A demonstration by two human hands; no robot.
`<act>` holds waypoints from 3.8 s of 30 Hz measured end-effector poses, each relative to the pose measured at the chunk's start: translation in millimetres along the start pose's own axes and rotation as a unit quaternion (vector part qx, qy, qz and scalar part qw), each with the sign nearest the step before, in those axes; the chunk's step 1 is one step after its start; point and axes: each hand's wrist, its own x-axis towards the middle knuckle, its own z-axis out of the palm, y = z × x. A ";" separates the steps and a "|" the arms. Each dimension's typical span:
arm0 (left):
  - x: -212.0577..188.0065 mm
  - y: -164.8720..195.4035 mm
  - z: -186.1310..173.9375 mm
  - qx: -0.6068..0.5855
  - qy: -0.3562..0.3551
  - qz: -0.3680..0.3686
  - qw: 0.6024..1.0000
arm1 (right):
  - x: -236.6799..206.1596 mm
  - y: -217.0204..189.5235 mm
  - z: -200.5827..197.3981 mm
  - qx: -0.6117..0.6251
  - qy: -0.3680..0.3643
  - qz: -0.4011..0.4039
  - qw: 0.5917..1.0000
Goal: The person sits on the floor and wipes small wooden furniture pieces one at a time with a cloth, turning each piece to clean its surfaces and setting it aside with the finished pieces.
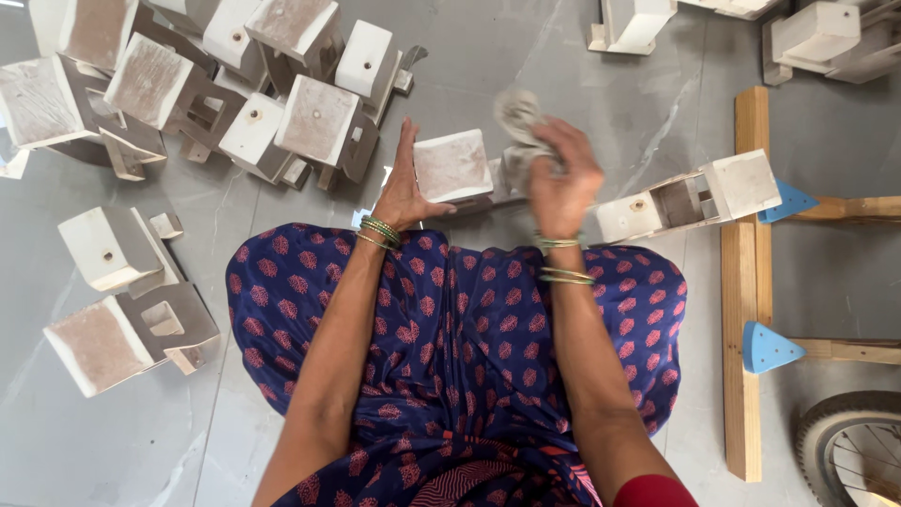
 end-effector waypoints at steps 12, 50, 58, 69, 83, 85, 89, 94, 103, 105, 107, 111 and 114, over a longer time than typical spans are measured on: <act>-15.9 -23.4 5.5 0.027 -0.043 -0.034 0.998 | -60.5 -47.2 86.9 -0.143 -0.266 -0.154 0.941; -8.4 -8.2 13.1 0.019 -0.011 -0.087 0.996 | 0.8 32.3 78.4 0.098 -0.105 0.138 0.980; -11.6 -15.8 22.3 0.022 0.039 -0.083 0.996 | -71.3 20.9 36.7 0.083 -0.090 0.176 0.977; -26.3 20.3 40.8 0.072 0.025 -0.198 0.977 | -7.0 61.0 55.6 0.316 0.059 0.272 0.907; -18.0 17.6 35.1 0.010 0.086 0.007 0.996 | -43.0 32.9 54.6 0.058 -0.019 0.144 0.988; -16.3 17.7 33.4 0.002 0.081 0.000 0.997 | -11.7 45.0 66.5 0.069 -0.010 0.140 0.988; -16.4 17.5 32.6 -0.011 0.080 -0.026 0.996 | 4.9 47.4 74.1 0.049 -0.023 0.121 0.991; -16.3 23.5 33.3 0.014 0.084 -0.008 0.996 | -56.5 16.5 35.9 -0.026 -0.090 0.129 0.987; -71.8 86.9 39.5 -0.271 0.120 -0.157 0.942 | -59.6 -55.9 6.4 0.050 -0.181 0.098 0.977; -81.6 86.8 42.5 -0.534 0.148 -0.241 0.797 | -55.3 -59.9 16.1 0.089 -0.215 0.045 0.971; -84.9 72.0 35.4 -0.419 0.220 -0.330 0.817 | -44.4 -51.4 27.2 0.083 -0.188 0.025 0.978; -61.9 19.4 10.8 0.047 0.270 -0.241 0.931 | -1.6 -5.3 57.6 -0.173 -0.086 -0.054 0.980; -2.0 -9.2 13.1 0.111 0.249 -0.150 0.950 | 4.2 18.2 86.4 -0.235 -0.113 -0.071 0.963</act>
